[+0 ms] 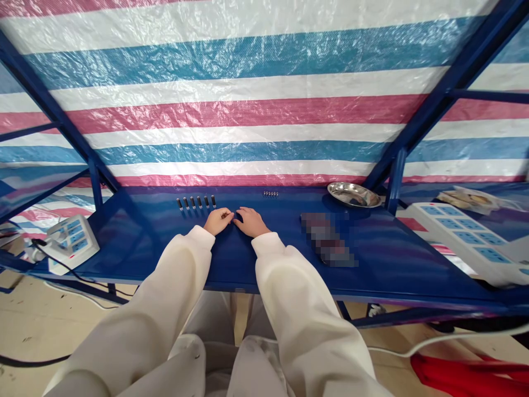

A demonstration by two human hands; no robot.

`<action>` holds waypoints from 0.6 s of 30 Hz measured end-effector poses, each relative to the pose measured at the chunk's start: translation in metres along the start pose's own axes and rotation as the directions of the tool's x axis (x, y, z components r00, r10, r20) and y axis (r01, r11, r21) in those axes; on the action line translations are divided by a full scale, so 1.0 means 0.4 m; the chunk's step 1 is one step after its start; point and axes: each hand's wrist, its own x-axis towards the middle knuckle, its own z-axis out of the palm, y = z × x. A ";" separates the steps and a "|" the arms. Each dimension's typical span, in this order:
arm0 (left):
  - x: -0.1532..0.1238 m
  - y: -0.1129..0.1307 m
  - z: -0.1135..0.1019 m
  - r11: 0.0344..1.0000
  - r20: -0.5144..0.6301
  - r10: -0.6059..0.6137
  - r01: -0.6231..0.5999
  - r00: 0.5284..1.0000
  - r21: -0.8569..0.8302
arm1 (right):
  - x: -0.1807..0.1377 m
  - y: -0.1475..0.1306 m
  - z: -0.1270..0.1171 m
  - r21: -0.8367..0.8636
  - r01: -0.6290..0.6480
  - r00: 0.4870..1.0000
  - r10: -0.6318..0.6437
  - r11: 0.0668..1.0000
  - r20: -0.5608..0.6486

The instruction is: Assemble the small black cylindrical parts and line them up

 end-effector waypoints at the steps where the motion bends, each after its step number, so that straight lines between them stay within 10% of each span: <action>1: 0.000 0.000 0.000 1.000 0.001 0.000 0.000 1.000 0.000 | 0.000 0.000 0.000 0.002 0.001 1.000 -0.001 1.000 0.000; 18: -0.002 0.004 -0.002 1.000 0.002 -0.010 0.010 1.000 0.000 | -0.004 -0.008 -0.008 -0.007 0.008 1.000 -0.008 1.000 0.007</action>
